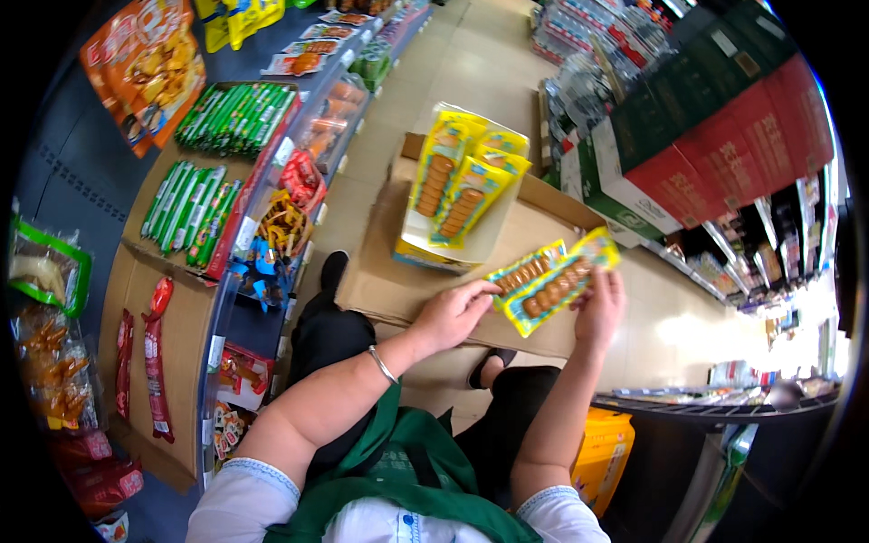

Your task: The person sits on the floor of a store aisle and unpacks yellow snack packages from a cardboard box. They arrange the packages into neat rows on the box lid and then place them back into the box one by one.

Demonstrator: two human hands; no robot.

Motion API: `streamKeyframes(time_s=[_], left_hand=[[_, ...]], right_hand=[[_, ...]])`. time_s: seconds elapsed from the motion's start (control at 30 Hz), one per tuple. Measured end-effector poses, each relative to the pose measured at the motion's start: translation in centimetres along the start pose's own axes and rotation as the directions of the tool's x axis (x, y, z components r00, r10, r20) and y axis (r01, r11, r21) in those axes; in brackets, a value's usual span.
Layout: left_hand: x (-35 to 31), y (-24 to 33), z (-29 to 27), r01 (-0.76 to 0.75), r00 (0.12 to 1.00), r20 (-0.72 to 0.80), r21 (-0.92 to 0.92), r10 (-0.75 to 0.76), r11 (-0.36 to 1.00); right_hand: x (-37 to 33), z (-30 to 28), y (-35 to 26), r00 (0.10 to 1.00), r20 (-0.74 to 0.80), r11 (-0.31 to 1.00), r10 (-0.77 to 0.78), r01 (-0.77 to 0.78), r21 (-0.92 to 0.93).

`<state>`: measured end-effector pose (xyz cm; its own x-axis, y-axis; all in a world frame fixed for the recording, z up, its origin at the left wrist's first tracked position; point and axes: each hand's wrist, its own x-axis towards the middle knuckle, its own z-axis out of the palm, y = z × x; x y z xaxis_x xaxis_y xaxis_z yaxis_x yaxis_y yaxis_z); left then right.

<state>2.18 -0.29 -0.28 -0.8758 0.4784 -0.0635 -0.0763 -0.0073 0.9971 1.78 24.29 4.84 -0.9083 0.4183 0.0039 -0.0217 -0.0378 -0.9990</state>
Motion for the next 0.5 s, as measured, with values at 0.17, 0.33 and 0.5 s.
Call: streamKeyframes(time_s=[0.17, 0.33, 0.5], left_hand=[[0.6, 0.6, 1.7, -0.414, 0.856, 0.024, 0.629, 0.516, 0.658], [1.3, -1.2, 3.0, -0.413, 0.881, 0.125, 0.677, 0.457, 0.61], [1.1, -0.2, 3.2, -0.393, 0.904, 0.146, 0.657, 0.403, 0.643]], right_hand=[[-1.5, -2.3, 4.0, 0.996, -0.046, 0.621, -0.081, 0.014, -0.784], [-2.9, -0.3, 2.6, 0.993, 0.08, 0.733, 0.09, -0.012, -0.681], [-1.9, 0.8, 3.8, 0.984, 0.118, 0.628, -0.136, 0.178, -0.758]])
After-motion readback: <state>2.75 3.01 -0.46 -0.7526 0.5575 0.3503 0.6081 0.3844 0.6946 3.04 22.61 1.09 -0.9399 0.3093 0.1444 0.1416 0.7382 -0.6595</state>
